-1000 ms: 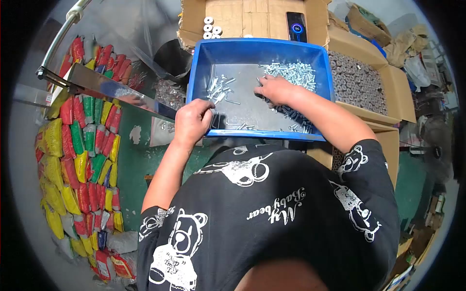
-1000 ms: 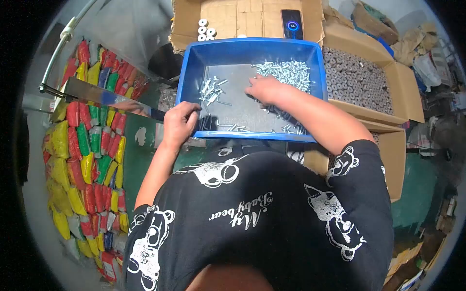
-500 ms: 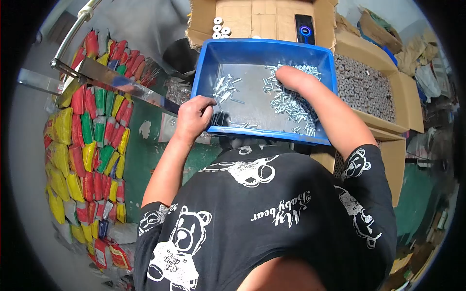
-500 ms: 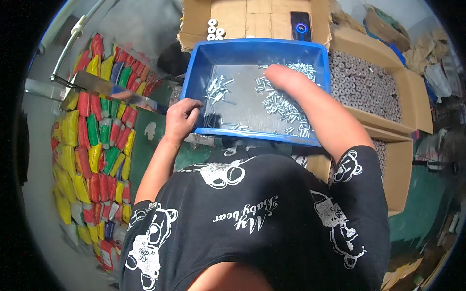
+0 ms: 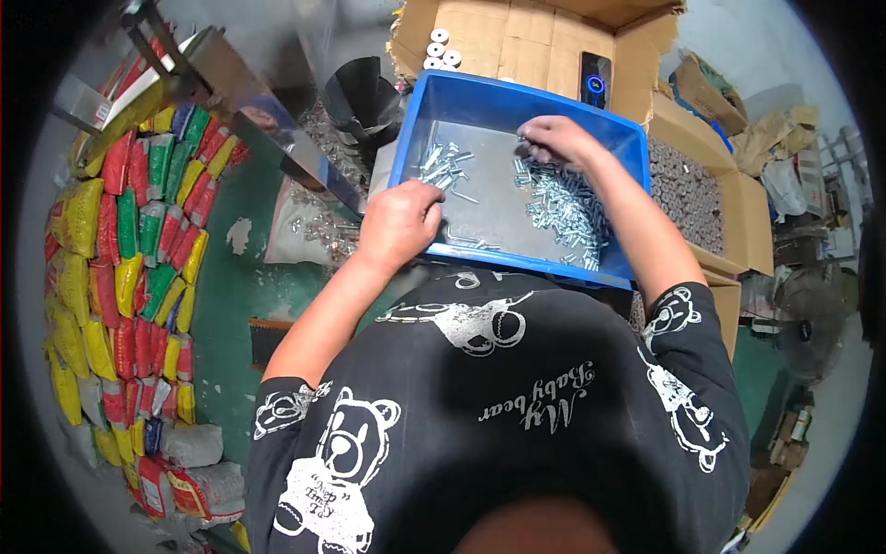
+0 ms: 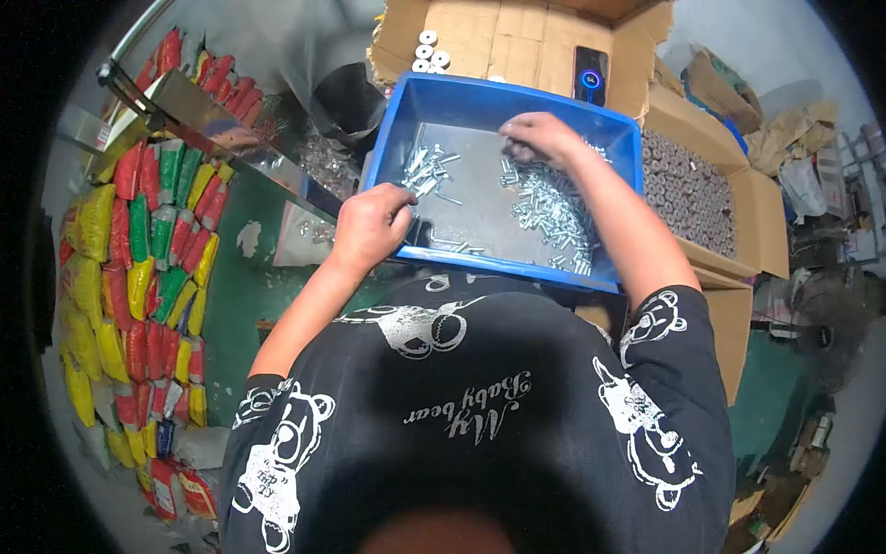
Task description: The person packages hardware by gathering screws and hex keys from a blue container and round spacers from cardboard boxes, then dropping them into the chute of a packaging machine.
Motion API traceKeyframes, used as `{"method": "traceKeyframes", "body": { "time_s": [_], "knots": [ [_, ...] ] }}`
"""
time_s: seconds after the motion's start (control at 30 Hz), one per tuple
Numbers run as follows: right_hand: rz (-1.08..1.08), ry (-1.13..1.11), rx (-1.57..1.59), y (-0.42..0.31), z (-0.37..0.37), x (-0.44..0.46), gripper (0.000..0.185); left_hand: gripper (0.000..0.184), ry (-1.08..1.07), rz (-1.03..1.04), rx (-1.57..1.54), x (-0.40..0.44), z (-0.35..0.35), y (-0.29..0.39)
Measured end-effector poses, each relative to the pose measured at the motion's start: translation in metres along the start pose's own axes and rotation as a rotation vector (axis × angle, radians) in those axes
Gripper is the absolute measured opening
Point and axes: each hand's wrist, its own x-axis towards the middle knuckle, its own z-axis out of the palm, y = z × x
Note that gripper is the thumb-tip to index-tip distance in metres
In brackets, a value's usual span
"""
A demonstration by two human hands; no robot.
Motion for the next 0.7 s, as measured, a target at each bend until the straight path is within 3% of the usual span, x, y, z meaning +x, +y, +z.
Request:
{"method": "traceKeyframes", "body": {
  "time_s": [0.03, 0.13, 0.17, 0.23, 0.3, 0.4, 0.47, 0.57, 0.67, 0.7],
  "knots": [
    [0.014, -0.023, -0.173, -0.006, 0.021, 0.008, 0.021, 0.012, 0.007, -0.009, -0.012, 0.0, 0.0, 0.0],
    [-0.677, 0.117, -1.079, -0.003, 0.089, 0.046, 0.016, 0.01, -0.021, -0.009, -0.008, -0.002, 0.001, -0.004],
    [-0.571, 0.009, -1.286, 0.008, 0.095, 0.063, 0.016, 0.011, -0.005, 0.001, -0.05, -0.002, 0.002, -0.006],
    [-0.47, 0.014, -1.145, 0.008, 0.12, 0.056, 0.014, 0.012, -0.033, -0.01, -0.088, -0.005, 0.001, -0.008],
    [-0.407, -0.01, -1.319, 0.018, 0.11, 0.073, 0.012, 0.013, -0.017, -0.018, -0.164, -0.01, 0.007, -0.013],
    [-0.556, 0.178, -1.276, -0.004, 0.101, 0.052, 0.011, 0.007, 0.002, 0.027, -0.203, -0.011, 0.003, -0.015],
    [-0.527, 0.302, -1.018, -0.027, 0.103, 0.036, 0.015, 0.008, -0.013, 0.062, -0.201, -0.01, -0.002, -0.016],
    [-0.199, 0.183, -0.384, -0.074, 0.128, 0.01, 0.02, 0.01, -0.024, 0.082, -0.231, -0.01, 0.001, -0.019],
    [-0.137, 0.186, -0.338, -0.119, 0.166, 0.0, 0.022, 0.008, -0.044, 0.097, -0.242, -0.008, -0.002, -0.018],
    [-0.234, 0.16, -0.396, -0.123, 0.171, 0.01, 0.023, 0.007, -0.039, 0.096, -0.247, -0.008, -0.003, -0.018]
  ]
}}
